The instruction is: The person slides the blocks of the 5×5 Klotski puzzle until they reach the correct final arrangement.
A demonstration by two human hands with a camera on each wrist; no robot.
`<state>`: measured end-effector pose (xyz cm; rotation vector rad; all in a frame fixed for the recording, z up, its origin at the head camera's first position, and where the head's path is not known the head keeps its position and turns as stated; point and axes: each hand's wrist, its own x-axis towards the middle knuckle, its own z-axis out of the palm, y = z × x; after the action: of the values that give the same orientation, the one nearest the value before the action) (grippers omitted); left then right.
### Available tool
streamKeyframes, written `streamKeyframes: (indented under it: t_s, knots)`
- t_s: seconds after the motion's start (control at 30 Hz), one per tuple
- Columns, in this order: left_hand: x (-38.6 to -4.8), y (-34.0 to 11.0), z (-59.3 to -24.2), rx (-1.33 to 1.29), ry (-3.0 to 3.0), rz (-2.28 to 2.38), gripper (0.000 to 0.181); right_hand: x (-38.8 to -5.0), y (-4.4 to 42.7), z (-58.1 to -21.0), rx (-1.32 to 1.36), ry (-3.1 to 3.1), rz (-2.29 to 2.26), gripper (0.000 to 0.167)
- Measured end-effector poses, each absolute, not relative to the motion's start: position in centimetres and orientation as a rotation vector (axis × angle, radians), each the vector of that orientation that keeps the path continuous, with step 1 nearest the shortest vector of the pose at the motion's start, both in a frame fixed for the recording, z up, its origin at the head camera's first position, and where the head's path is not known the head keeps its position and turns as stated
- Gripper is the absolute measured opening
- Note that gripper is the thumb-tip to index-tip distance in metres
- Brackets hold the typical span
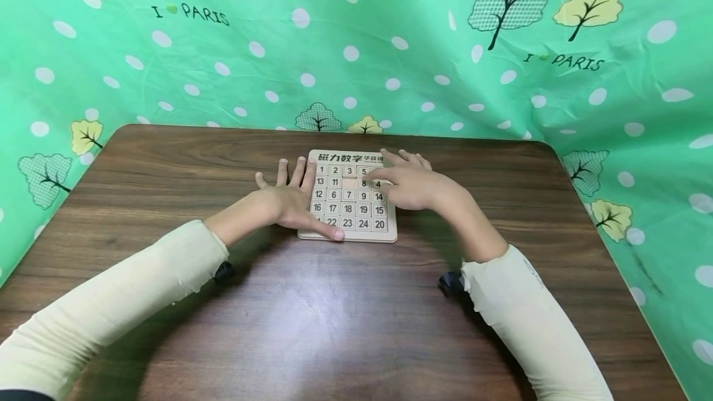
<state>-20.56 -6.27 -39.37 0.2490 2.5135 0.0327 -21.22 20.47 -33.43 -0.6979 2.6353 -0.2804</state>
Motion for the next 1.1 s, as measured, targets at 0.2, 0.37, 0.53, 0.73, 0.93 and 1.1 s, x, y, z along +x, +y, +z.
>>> streamKeyframes:
  t_s: [0.2, 0.37, 0.53, 0.73, 0.93, 1.1]
  knots:
    - [-20.2, -6.1, -39.1, 0.252, 2.529, 0.064, 0.182, -20.7, 22.1, -33.4, -0.697, 2.638, -0.29, 0.048]
    - [-20.4, -6.0, -39.4, 0.244, 2.523, 0.04, 0.181, -20.3, 21.4, -34.2, -0.732, 2.617, -0.278, 0.054]
    - [-20.3, -6.1, -39.2, 0.243, 2.507, 0.043, 0.18, -20.4, 19.9, -34.8, -0.753, 2.595, -0.251, 0.056]
    - [-19.9, -6.4, -38.6, 0.253, 2.51, 0.078, 0.177, -21.3, 19.5, -34.8, -0.764, 2.64, -0.256, 0.054]
    - [-19.9, -6.5, -38.6, 0.258, 2.514, 0.077, 0.177, -21.3, 20.2, -35.0, -0.71, 2.641, -0.275, 0.055]
    - [-20.6, -6.3, -39.6, 0.254, 2.517, 0.054, 0.181, -20.5, 21.0, -34.7, -0.728, 2.609, -0.337, 0.049]
